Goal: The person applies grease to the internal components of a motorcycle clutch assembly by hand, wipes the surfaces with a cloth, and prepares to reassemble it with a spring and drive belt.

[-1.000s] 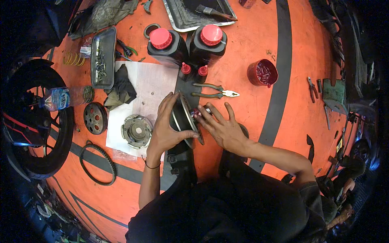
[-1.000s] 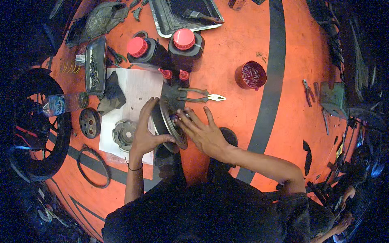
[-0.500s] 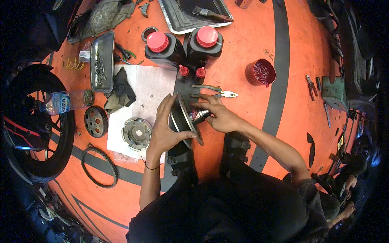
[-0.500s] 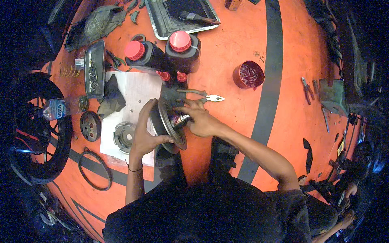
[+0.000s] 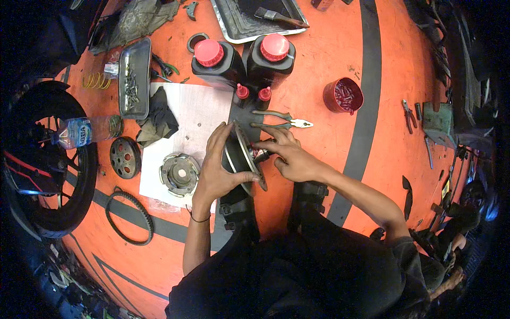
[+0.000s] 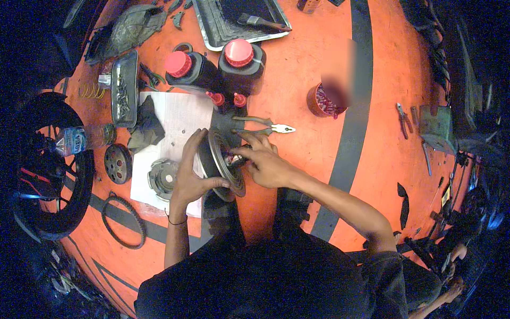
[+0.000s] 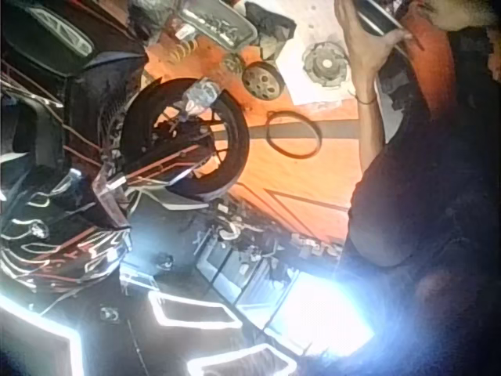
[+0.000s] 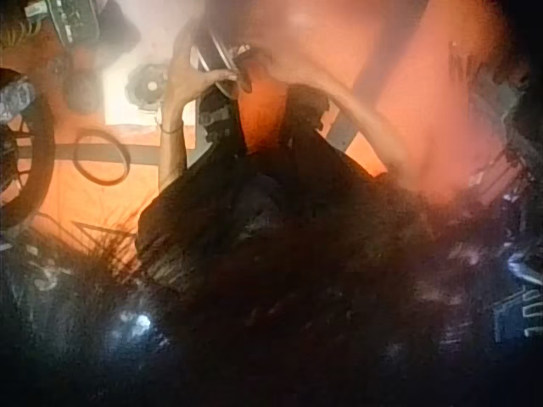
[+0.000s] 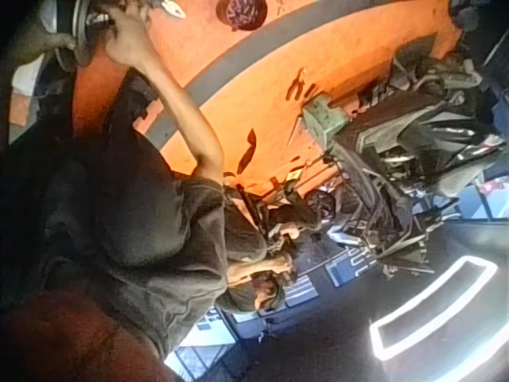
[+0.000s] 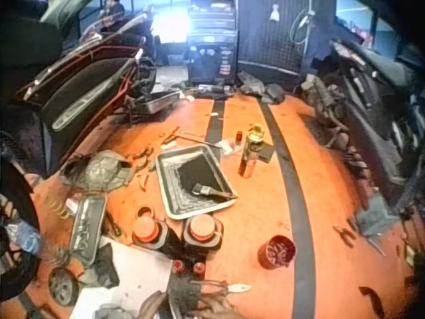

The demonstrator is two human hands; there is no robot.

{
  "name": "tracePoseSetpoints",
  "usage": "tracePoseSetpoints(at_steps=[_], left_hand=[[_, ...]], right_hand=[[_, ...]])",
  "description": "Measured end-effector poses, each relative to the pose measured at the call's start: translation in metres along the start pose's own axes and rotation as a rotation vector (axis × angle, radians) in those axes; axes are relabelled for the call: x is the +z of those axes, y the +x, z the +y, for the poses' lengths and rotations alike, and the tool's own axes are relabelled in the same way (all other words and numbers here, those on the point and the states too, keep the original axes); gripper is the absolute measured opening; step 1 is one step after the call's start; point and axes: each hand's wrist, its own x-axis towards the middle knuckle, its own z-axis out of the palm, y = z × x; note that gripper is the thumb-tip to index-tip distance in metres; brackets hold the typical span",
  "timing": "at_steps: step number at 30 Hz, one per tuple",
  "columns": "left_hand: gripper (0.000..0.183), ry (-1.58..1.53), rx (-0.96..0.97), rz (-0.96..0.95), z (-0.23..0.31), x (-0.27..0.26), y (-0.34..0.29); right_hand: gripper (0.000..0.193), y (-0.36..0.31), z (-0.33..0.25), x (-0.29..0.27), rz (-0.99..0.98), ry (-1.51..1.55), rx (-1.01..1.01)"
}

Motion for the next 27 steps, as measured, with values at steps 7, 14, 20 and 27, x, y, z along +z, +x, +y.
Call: tracePoseSetpoints(at_steps=[7,14,20,27], left_hand=[[0.128,-0.002,0.007,0.010,-0.001,0.000,0.000],[0.128,0.011,0.001,0.000,-0.002,0.000,0.002],[0.126,0.013,-0.006,0.013,0.004,-0.001,0.000],[0.128,-0.016,-0.012,0.007,0.002,0.000,0.002]], right_hand=[[0.057,-0.011,-0.019,0.005,0.066,-0.321,-0.089],[0.069,-0.018,-0.018,0.022,-0.011,-0.593,-0.101],[0.072,-0.024,-0.011,0.022,-0.081,-0.664,-0.147],[0.075,-0.031,0.001,0.014,-0.006,-0.242,-0.169]])
